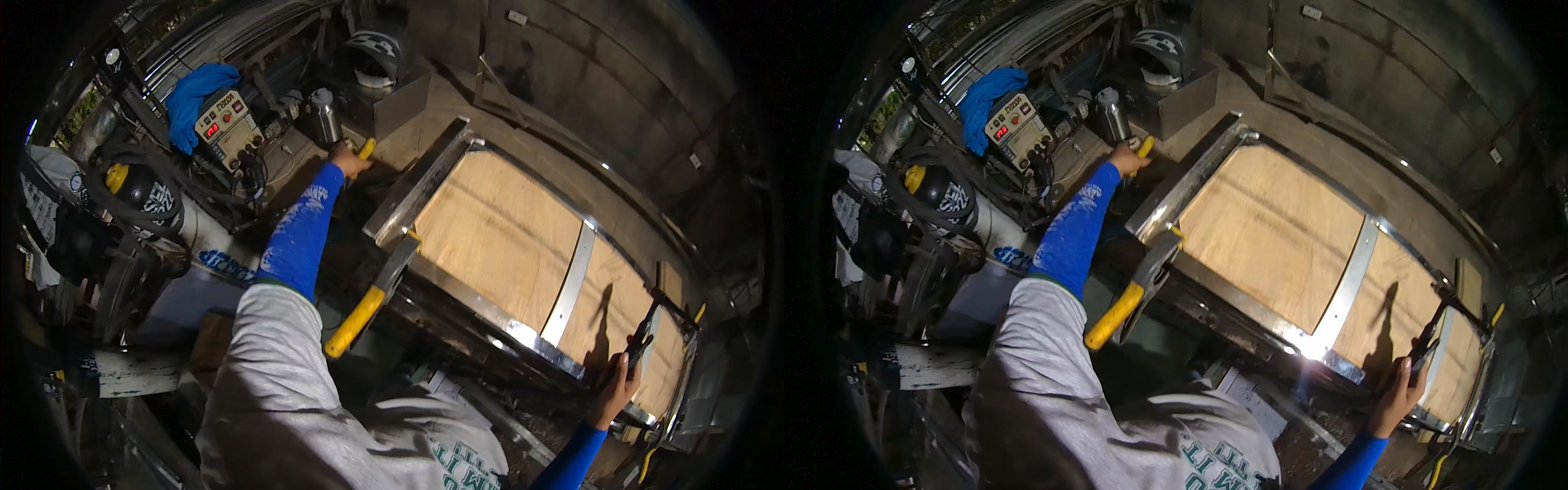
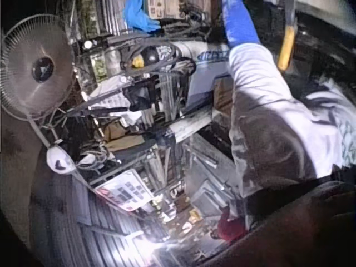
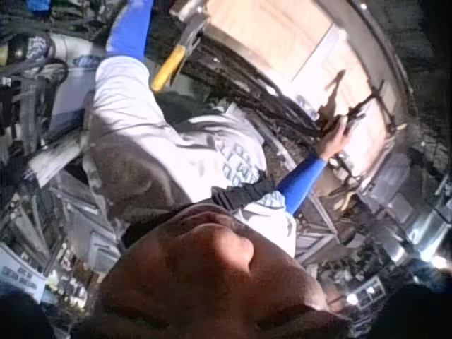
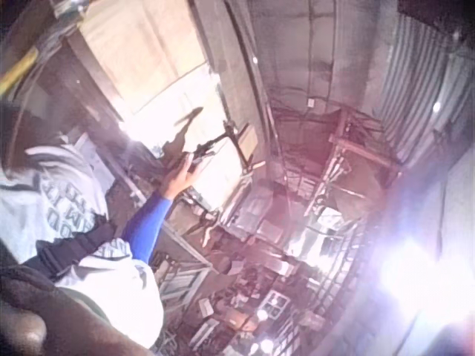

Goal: The person welds metal strips onto a wooden board using a handheld welding torch and filler rod. They repeatedly position the torch, apply welds, and adjust the metal pieces. The person also uses a clamp to secure the workpiece and puts on a welding helmet before continuing.

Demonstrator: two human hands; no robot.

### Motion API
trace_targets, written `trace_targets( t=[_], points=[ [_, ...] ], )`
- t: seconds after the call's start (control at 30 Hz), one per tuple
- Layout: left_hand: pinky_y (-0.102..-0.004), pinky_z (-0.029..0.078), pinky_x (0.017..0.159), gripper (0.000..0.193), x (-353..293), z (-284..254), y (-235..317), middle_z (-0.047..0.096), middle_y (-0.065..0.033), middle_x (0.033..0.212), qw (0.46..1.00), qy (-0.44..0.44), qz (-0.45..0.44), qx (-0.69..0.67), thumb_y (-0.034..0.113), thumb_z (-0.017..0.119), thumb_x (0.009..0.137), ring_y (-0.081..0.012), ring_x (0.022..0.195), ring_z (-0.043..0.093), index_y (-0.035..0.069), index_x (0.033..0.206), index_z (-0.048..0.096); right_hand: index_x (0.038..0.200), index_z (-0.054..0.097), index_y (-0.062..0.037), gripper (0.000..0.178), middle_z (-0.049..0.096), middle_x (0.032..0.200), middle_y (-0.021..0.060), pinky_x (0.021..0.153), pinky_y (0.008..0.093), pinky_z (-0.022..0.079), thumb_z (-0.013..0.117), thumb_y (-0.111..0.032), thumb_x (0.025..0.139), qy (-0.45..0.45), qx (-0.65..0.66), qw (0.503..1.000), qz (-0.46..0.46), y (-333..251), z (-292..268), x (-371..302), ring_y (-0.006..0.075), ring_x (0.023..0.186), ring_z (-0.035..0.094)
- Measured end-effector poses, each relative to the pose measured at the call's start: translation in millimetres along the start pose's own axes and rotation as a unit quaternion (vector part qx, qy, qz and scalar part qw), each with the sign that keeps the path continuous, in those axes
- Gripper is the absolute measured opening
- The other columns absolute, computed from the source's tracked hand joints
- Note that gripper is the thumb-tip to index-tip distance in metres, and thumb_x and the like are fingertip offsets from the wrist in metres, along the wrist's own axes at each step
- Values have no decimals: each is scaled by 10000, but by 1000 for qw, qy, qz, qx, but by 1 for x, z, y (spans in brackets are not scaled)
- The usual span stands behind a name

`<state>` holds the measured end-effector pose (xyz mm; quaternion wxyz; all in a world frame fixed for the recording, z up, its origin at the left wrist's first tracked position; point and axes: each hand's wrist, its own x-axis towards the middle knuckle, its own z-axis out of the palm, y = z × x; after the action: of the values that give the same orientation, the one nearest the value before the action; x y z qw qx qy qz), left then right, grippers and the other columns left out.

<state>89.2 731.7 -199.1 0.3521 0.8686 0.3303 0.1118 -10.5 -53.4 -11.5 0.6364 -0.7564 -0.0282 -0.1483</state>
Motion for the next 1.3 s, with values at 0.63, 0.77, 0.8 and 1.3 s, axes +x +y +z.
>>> trace_targets(
  t=[0.63, 0.77, 0.8, 1.3],
  points=[
    [-309, 464, 983, 580, -389, -120, 160, 602, -65, 1181, 804, -487, -133, -314, 126, 826, 842, -169, 1114, 581, 1, 1320, 522, 1434, 579, -24, 430, 536, 791, -53, 463, 187, 301, 625, -228, 1058, 32, -30, 999, 18, -23, 12, -18, 5, 547, 413],
    [-306, 476, 947, 595, -404, -132, 148, 596, -58, 1159, 806, -496, -131, -295, 38, 781, 807, -176, 1115, 586, 17, 1336, 508, 1420, 575, 4, 426, 540, 777, -43, 455, 196, 303, 618, -224, 1062, 22, -18, 1000, -12, -20, 10, -16, 18, 524, 410],
    [-308, 470, 958, 599, -416, -136, 140, 595, -57, 1162, 806, -509, -126, -277, 35, 779, 804, -178, 1120, 585, 24, 1341, 512, 1422, 572, 7, 427, 538, 773, -43, 455, 196, 303, 616, -221, 1063, 21, 0, 1000, -22, -20, 10, -16, 19, 524, 410],
    [-347, 505, 898, 315, -168, -83, -171, 719, -68, 1081, 980, -120, -89, -132, 282, 626, 996, -178, 1008, 657, 26, 1152, 724, 1397, 563, 41, 452, 577, 824, -31, 557, 217, 397, 697, -130, 1000, -7, 16, 1000, -2, -19, 18, -18, 38, 660, 501]
  ],
)
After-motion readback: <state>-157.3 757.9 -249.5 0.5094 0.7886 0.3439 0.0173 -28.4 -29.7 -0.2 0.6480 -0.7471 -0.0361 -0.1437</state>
